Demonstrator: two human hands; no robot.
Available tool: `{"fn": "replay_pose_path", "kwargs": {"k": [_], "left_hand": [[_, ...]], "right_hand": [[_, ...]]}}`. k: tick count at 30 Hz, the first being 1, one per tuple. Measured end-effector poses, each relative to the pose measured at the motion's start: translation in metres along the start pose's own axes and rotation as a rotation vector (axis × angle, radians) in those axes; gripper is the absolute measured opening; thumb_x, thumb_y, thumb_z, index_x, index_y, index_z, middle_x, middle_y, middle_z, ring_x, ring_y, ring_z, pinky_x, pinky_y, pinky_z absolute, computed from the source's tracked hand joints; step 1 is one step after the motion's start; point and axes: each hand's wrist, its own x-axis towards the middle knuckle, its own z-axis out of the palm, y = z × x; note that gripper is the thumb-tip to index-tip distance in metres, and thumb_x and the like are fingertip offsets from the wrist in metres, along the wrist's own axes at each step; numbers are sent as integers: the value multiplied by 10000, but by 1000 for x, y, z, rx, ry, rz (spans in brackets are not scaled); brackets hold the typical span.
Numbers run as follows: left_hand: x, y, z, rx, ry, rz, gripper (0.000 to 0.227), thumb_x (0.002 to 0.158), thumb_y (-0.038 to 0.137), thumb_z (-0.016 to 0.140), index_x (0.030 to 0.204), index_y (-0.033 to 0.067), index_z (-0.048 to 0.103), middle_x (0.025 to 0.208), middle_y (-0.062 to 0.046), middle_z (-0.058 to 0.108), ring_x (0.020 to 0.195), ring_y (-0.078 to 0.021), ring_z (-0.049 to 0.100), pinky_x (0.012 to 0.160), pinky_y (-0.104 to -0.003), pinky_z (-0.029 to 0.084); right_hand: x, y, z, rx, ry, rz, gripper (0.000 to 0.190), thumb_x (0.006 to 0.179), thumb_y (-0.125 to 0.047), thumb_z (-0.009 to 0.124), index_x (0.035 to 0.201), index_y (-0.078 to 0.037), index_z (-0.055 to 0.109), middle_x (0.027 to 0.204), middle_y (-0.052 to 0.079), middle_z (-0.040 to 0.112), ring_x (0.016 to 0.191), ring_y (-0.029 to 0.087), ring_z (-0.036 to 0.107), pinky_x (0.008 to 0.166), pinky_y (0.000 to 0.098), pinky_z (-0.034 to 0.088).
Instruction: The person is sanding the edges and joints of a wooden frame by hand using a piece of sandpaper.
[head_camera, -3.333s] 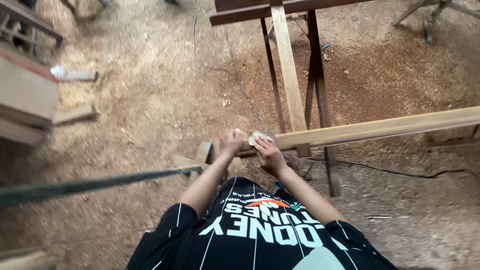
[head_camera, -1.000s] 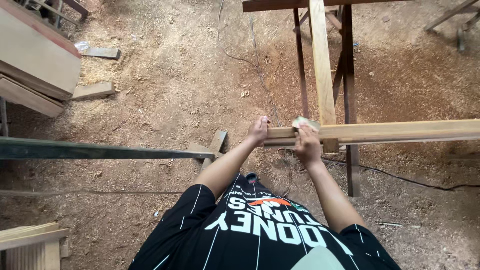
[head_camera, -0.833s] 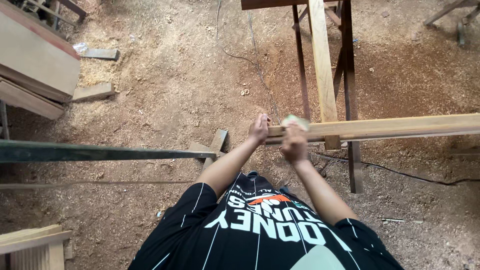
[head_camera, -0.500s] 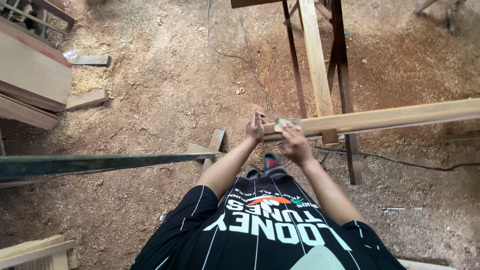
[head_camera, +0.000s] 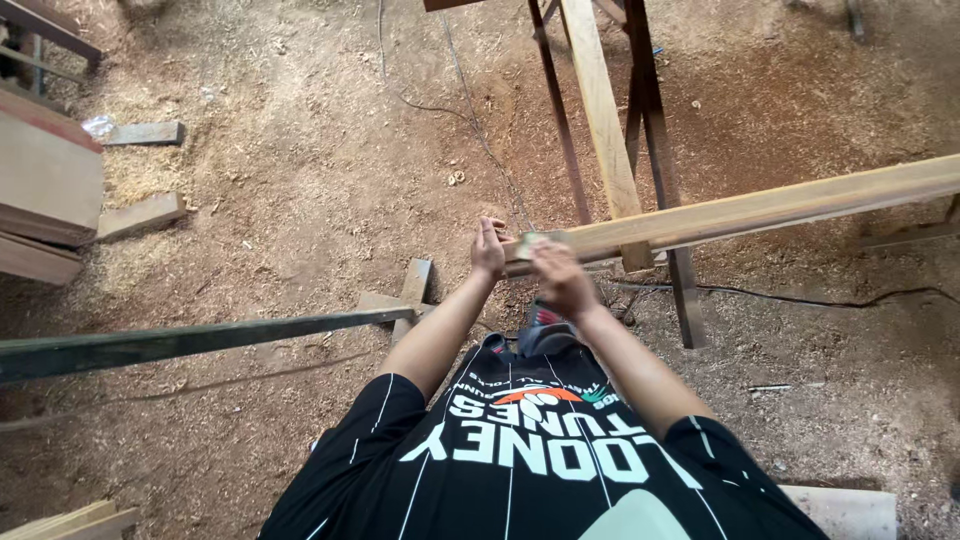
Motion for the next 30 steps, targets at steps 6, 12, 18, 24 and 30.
{"fn": "replay_pose_path", "kwargs": {"k": [6, 12, 18, 24, 30], "left_hand": [[-3, 7, -8, -360, -137, -78, 611, 1009, 574, 182, 1177, 98, 528, 949, -131, 629, 921, -253, 623, 842, -423, 537], [-1, 7, -26, -833, -152, 28, 587, 1018, 544, 239, 1198, 55, 508, 1121, -127, 616, 1103, -260, 568, 1001, -418, 465], [-8, 20, -49, -182, 114, 155, 381, 959, 329, 481, 1193, 34, 538, 1170, -119, 589, 1122, -260, 541, 1020, -406, 401], [-33, 76, -16, 387, 149, 168, 318, 923, 238, 540, 1190, 65, 545, 1268, -115, 554, 1225, -271, 498, 1062, -424, 379], [-37, 72, 36, 753, 56, 733, 351, 961, 263, 507, 1248, 65, 546, 1358, -120, 553, 1351, -311, 443, 1159, -479, 261]], "right_hand": [[16, 7, -3, 13, 51, 215, 276, 981, -47, 428, 1071, 36, 675, 1025, 193, 707, 962, 284, 672, 949, 395, 511], [54, -51, 12, 198, 197, -136, 247, 953, -20, 451, 1045, 35, 674, 1105, 191, 697, 1104, 312, 661, 1042, 448, 457], [15, 6, -12, 27, 119, -77, 287, 975, -55, 459, 1157, 51, 653, 1289, 230, 620, 1264, 337, 564, 1151, 473, 384], [39, -13, 3, 77, 58, 167, 264, 986, -66, 448, 1091, 31, 670, 1161, 208, 687, 1158, 319, 620, 1082, 452, 440], [10, 20, -31, -57, 232, -173, 271, 985, -71, 413, 1071, 2, 660, 1098, 218, 721, 1080, 318, 659, 1044, 418, 437]]}}
